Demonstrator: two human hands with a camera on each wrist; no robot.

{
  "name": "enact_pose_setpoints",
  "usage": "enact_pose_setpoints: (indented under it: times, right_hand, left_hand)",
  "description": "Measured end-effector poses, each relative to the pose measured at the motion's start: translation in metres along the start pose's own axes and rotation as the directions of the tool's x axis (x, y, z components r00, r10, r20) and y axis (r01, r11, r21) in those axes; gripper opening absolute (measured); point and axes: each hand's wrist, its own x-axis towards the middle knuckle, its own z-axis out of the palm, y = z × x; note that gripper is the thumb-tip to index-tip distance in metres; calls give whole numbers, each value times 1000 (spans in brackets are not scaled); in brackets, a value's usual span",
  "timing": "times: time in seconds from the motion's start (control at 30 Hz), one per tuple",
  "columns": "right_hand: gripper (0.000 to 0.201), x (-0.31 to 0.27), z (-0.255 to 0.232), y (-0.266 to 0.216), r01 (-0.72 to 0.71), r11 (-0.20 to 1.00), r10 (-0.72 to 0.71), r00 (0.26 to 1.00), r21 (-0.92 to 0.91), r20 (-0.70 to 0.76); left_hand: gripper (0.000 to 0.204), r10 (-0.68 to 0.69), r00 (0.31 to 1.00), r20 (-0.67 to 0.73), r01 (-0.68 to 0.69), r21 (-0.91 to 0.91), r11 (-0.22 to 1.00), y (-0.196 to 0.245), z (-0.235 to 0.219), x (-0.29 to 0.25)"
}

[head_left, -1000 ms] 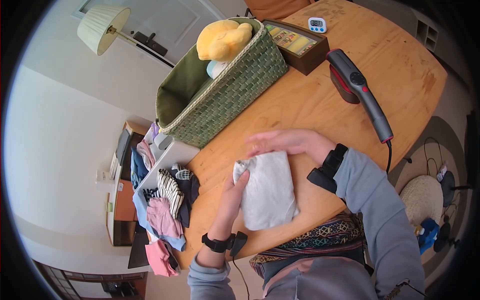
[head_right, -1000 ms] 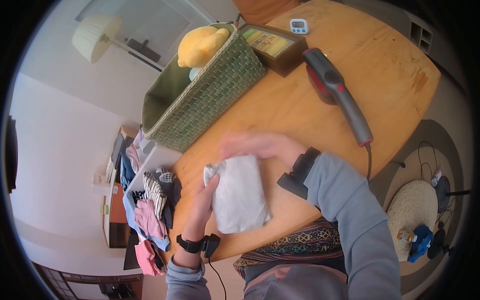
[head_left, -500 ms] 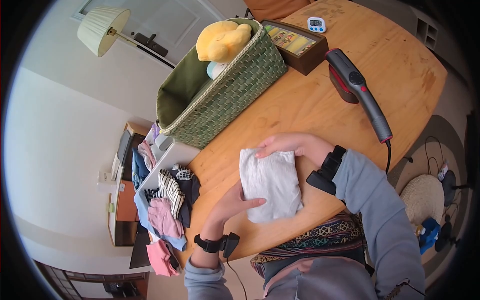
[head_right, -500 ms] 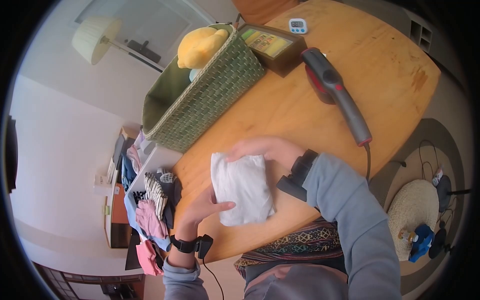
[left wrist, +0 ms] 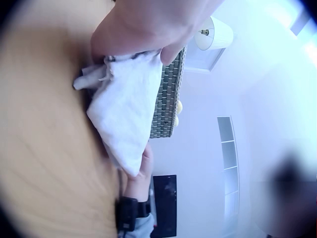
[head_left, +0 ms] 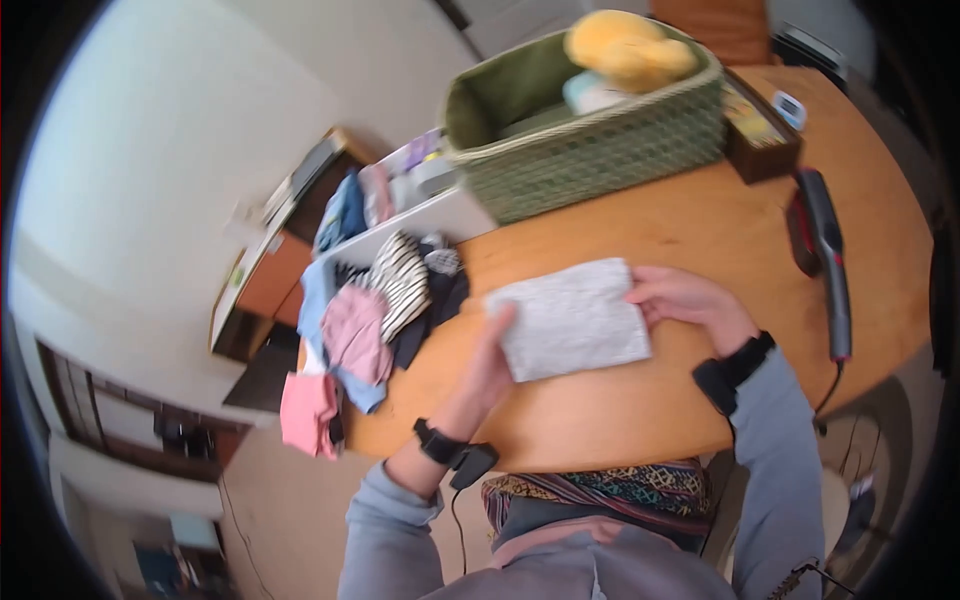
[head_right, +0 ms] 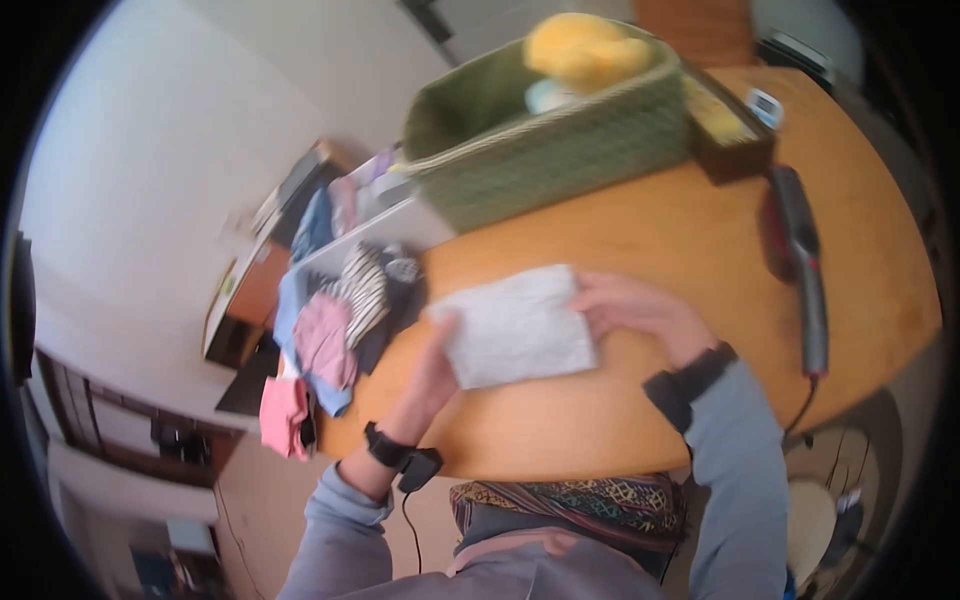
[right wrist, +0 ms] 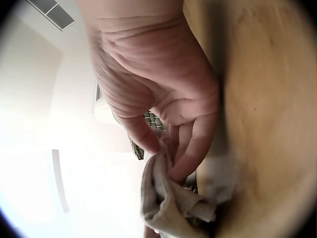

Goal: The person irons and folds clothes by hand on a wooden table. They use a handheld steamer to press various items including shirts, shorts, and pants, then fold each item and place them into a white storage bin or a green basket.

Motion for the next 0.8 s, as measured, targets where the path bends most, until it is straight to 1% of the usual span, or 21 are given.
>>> enact_pose_setpoints:
  times: [0.03,0.07,0.1,0.13,0.17,0.2,0.23,0.3,0.33,0.37,0.4,0.43,0.5,0.57,0.63,0.7,0.73,0.77,0.8]
  right_hand:
    - [46,-1,2,0,23,999,-23,1000,35,-15]
    - [47,-2,5,-3,30,999,-28,999,39,-41]
    - [48,-3,9,-5,39,998,-36,997,47,-71]
    - [48,-3,12,-7,27,999,-26,999,31,-33]
    - [46,-3,14,-8,32,999,-31,998,18,-46]
    - [45,-4,17,-10,37,999,-37,997,6,-63]
    - [45,-4,19,-12,29,1000,-30,999,-6,-36]
    - [32,-5,20,-16,-20,998,18,999,-58,-34]
    - [32,-6,19,-15,-25,998,25,1000,-63,-16]
    - [26,-6,17,-14,-40,999,37,995,-33,-94]
    - [20,-6,16,-13,-52,999,51,983,1,-174]
    - [20,-6,16,-13,-58,998,57,985,1,-163]
    - [17,-5,17,-14,-41,999,46,978,29,-203]
    - [18,-5,16,-13,-42,999,46,978,26,-204]
    - [19,-5,15,-12,-39,999,43,977,24,-208]
    - [20,-5,14,-12,-27,999,34,971,33,-236]
    - [20,-5,13,-11,-28,999,36,972,36,-232]
    - [22,-6,11,-10,-16,999,27,975,51,-222]
    - [23,-7,9,-9,-5,998,19,977,65,-213]
  left_hand:
    - [54,-36,999,25,30,209,977,-6,-7,2]
    - [54,-84,996,34,62,414,908,-12,-14,4]
    - [53,0,997,74,-35,479,877,-18,-13,4]
    - [53,75,990,119,-128,541,831,-23,-12,3]
    - [53,106,990,98,-142,533,834,-24,-12,2]
    - [51,184,974,130,-225,505,834,-24,-12,0]
    - [49,259,952,163,-306,476,825,-21,-14,-4]
    - [48,288,946,152,-325,465,824,-8,-23,-13]
    - [48,292,943,159,-332,457,825,-2,-26,-17]
    - [48,302,942,145,-335,456,824,6,-29,-24]
    - [46,262,958,113,-284,464,839,15,-32,-34]
    - [44,220,972,81,-232,470,852,25,-37,-43]
    - [44,242,970,35,-230,465,855,42,-50,-63]
    - [44,260,966,-6,-228,460,858,59,-69,-82]
    - [46,387,921,-38,-321,490,811,79,-90,-103]
    - [49,387,911,-141,-243,573,783,110,-104,-133]
    - [49,447,879,-162,-268,608,747,123,-114,-149]
    - [53,491,838,-236,-252,631,734,137,-117,-166]
    - [51,550,805,-223,-282,671,685,153,-136,-183]
